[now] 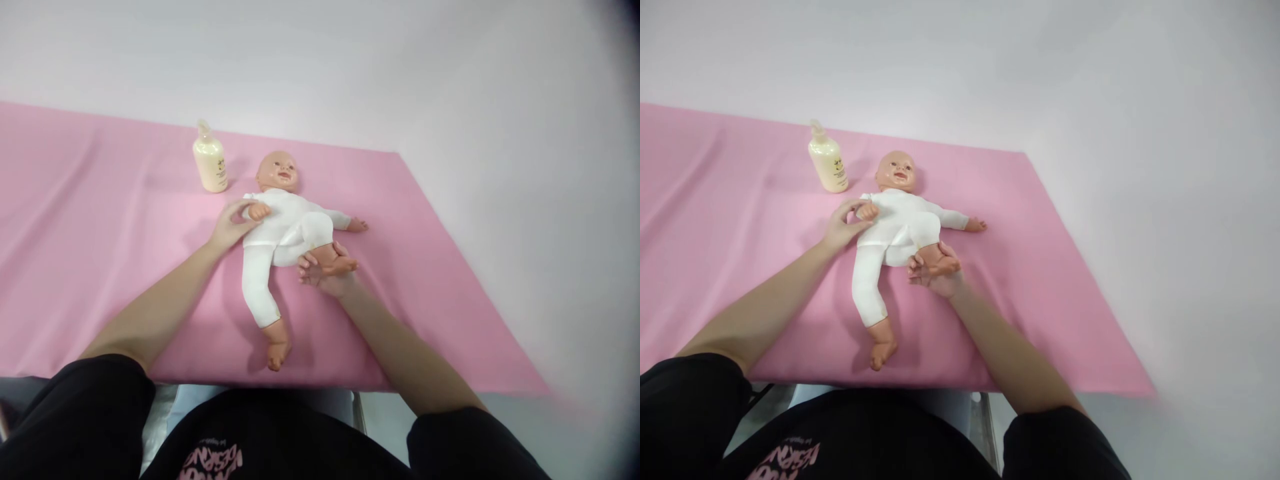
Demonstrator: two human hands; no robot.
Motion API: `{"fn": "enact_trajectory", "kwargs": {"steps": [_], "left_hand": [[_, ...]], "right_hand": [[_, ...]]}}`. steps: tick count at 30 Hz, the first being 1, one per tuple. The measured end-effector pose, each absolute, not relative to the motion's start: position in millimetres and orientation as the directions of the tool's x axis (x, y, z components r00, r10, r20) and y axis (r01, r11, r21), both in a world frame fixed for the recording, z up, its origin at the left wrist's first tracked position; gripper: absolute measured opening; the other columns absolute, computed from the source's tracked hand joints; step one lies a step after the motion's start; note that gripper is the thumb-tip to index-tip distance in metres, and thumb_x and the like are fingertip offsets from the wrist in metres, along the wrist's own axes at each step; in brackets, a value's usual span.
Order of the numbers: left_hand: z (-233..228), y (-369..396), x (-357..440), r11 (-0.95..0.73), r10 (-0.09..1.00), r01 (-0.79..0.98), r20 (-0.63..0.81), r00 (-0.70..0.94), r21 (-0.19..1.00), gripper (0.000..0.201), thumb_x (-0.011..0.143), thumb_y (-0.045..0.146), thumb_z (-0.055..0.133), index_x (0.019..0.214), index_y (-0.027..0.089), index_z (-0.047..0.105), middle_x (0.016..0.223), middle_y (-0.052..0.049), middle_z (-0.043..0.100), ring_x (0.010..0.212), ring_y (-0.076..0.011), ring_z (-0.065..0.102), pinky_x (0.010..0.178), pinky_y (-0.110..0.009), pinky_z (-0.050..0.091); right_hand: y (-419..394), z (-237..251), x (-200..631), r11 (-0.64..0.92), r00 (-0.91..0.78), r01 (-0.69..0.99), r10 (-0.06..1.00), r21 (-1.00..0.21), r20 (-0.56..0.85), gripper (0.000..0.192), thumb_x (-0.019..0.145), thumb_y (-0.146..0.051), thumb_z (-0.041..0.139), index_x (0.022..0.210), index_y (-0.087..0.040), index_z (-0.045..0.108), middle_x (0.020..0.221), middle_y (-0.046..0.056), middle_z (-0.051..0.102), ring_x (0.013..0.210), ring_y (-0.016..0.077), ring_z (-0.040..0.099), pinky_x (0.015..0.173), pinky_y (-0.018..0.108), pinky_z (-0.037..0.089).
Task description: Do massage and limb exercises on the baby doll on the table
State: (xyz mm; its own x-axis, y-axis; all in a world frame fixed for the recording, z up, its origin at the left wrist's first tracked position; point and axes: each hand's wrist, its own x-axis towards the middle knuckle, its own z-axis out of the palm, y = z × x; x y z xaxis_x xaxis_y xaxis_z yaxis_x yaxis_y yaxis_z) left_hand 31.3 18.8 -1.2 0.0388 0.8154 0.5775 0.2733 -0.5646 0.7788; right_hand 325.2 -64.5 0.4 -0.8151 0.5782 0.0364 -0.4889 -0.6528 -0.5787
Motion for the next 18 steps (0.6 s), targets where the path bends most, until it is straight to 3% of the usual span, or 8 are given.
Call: {"fn": "enact_trajectory", "kwargs": {"steps": [4,9,14,18], "left_hand": [[3.3,12.3,34.2,-0.714,0.687,0.413,0.68,0.258,0.565,0.039,0.084,0.05,0.076,0.114,0.026,0.074,0.121,-0.009,0.073,0.117,-0.027,0.064,0.11,-0.048,0.041],[3.4,14.7,33.9,-0.741,0.656,0.493,0.651,0.382,0.457,0.029,0.091,0.039,0.069,0.117,0.029,0.075,0.126,-0.008,0.072,0.12,-0.0257,0.061,0.11,-0.049,0.039],[5.5,13.3,34.8,-0.76,0.641,0.449,0.655,0.399,0.47,0.029,0.09,0.037,0.069,0.118,0.032,0.075,0.126,-0.007,0.071,0.12,-0.027,0.061,0.111,-0.05,0.038],[7.1,8.6,36.5,-0.678,0.722,0.439,0.646,0.248,0.59,0.037,0.083,0.046,0.076,0.115,0.028,0.074,0.122,-0.009,0.072,0.119,-0.0302,0.061,0.112,-0.051,0.038]], "right_hand": [[-63.9,4.7,323.7,-0.675,-0.752,-0.47,0.643,-0.568,-0.142,0.052,0.094,-0.067,0.045,0.082,-0.017,0.055,0.086,0.003,0.059,0.078,0.0164,0.069,0.074,0.032,0.062],[-64.1,8.8,321.2,-0.723,-0.712,-0.457,0.647,-0.519,-0.274,0.061,0.102,-0.062,0.026,0.083,-0.014,0.059,0.084,0.004,0.06,0.073,0.0148,0.068,0.066,0.029,0.062],[-61.1,5.9,322.3,-0.727,-0.72,-0.456,0.64,-0.513,-0.268,0.058,0.102,-0.062,0.032,0.085,-0.014,0.06,0.085,0.005,0.062,0.074,0.0148,0.067,0.066,0.029,0.061],[-59.6,-0.7,323.4,-0.701,-0.754,-0.444,0.628,-0.558,-0.19,0.058,0.099,-0.066,0.037,0.086,-0.014,0.059,0.088,0.005,0.062,0.079,0.0159,0.067,0.069,0.031,0.062]]}}
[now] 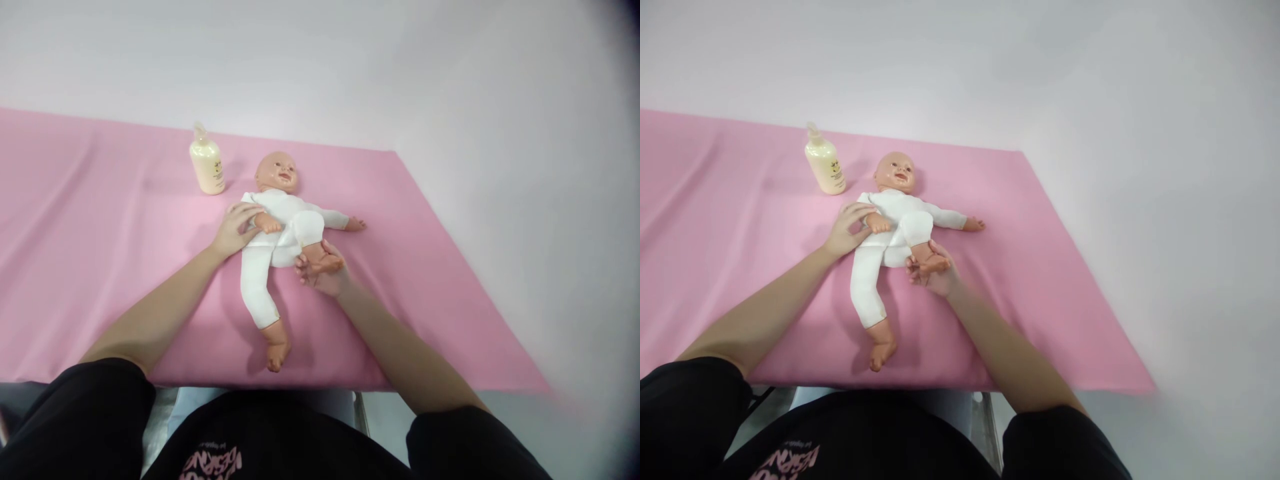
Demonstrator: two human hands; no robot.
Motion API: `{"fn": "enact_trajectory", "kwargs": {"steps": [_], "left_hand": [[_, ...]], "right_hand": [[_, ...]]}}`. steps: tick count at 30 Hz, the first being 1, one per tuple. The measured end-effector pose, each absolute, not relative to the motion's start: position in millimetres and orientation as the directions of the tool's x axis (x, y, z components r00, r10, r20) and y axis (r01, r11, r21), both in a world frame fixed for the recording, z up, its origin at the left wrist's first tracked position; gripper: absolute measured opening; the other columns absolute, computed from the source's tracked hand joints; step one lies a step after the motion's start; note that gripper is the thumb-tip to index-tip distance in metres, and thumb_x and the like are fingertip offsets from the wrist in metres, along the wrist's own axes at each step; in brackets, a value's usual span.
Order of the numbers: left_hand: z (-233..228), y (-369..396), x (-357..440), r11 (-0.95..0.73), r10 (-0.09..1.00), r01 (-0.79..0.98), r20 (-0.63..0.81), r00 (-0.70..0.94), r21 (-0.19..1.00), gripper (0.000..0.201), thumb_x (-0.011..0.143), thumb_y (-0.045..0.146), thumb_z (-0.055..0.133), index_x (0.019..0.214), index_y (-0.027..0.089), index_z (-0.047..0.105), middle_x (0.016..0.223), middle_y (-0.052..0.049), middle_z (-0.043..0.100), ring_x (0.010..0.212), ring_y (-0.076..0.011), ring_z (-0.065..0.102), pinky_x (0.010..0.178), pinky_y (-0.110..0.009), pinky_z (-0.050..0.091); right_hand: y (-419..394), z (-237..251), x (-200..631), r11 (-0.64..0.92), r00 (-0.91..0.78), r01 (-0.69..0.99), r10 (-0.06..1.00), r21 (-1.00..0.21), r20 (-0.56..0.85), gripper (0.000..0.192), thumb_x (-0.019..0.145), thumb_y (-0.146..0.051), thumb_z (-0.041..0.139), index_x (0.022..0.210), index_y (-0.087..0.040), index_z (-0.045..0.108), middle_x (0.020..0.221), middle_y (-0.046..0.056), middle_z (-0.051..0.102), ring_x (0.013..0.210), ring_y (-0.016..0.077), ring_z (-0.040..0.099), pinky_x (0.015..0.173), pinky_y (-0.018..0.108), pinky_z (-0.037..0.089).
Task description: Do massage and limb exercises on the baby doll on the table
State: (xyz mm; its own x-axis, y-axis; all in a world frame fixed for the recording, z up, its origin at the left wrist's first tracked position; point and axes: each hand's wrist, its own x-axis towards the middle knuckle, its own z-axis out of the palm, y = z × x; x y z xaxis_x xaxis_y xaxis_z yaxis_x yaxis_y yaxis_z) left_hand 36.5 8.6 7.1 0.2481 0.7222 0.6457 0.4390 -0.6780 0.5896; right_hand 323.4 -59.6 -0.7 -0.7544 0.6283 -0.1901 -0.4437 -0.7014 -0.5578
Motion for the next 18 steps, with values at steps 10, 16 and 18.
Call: {"fn": "enact_trajectory", "kwargs": {"steps": [10,16,18], "left_hand": [[-16,45,6,-0.423,0.828,-0.081,0.349,-0.44,0.902,0.047,0.081,0.058,0.075,0.114,0.026,0.065,0.123,-0.007,0.07,0.122,-0.0264,0.065,0.103,-0.039,0.053],[-28,63,-9,-0.374,0.858,-0.269,0.221,-0.464,0.888,0.049,0.086,0.067,0.065,0.108,0.023,0.065,0.125,-0.011,0.072,0.127,-0.028,0.065,0.106,-0.041,0.056],[-28,64,-9,-0.383,0.859,-0.263,0.237,-0.453,0.886,0.05,0.085,0.068,0.065,0.106,0.023,0.066,0.125,-0.011,0.072,0.128,-0.0287,0.064,0.106,-0.042,0.056]], "right_hand": [[-79,-8,328,-0.602,-0.975,-0.209,0.186,-0.771,0.118,0.057,0.08,-0.06,0.075,0.102,-0.009,0.063,0.093,0.013,0.073,0.077,0.0194,0.071,0.067,0.028,0.059],[-77,7,316,-0.42,-0.971,0.051,-0.231,-0.906,0.052,0.052,0.074,-0.031,0.088,0.111,-0.011,0.057,0.107,0.017,0.074,0.099,0.0239,0.074,0.081,0.029,0.06],[-77,9,311,-0.377,-0.97,0.086,-0.244,-0.922,0.009,0.06,0.066,-0.024,0.093,0.111,-0.013,0.055,0.112,0.016,0.074,0.102,0.0232,0.074,0.078,0.025,0.059]]}}
